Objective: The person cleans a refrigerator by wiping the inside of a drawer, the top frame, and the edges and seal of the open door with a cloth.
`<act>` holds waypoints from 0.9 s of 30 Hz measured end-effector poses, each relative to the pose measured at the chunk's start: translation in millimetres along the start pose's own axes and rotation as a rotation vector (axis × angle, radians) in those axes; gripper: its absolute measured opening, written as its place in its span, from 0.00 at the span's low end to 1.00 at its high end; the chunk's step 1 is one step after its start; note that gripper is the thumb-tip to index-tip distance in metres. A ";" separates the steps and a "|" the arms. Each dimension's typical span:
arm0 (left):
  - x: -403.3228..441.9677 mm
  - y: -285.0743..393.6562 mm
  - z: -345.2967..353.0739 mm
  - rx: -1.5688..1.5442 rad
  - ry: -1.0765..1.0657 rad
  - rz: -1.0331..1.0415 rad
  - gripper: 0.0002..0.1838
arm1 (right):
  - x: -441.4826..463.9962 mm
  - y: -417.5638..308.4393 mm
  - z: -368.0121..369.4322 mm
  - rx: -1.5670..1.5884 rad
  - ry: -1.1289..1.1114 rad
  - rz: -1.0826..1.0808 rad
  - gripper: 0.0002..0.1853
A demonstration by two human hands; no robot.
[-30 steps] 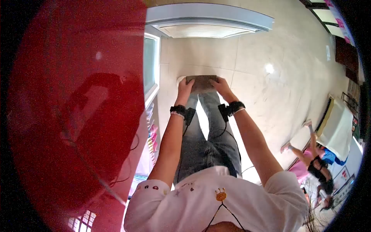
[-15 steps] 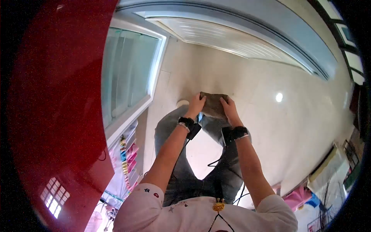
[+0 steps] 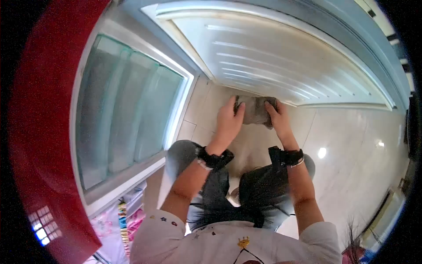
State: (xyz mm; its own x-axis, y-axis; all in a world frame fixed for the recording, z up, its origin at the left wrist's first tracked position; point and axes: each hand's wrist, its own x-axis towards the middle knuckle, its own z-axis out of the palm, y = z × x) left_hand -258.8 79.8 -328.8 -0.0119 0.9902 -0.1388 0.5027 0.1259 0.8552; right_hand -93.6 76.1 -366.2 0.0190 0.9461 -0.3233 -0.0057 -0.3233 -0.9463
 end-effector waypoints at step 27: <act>1.8 78.8 8.4 -0.178 0.086 0.355 0.12 | -48.2 -73.1 -33.3 0.061 0.466 -0.326 0.11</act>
State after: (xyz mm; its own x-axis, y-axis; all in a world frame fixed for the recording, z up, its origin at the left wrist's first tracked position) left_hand -211.9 91.0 -265.8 0.0594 0.9744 0.2168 0.3311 -0.2241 0.9166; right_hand -60.8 53.5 -281.4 0.4678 0.8838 0.0068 0.0171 -0.0014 -0.9999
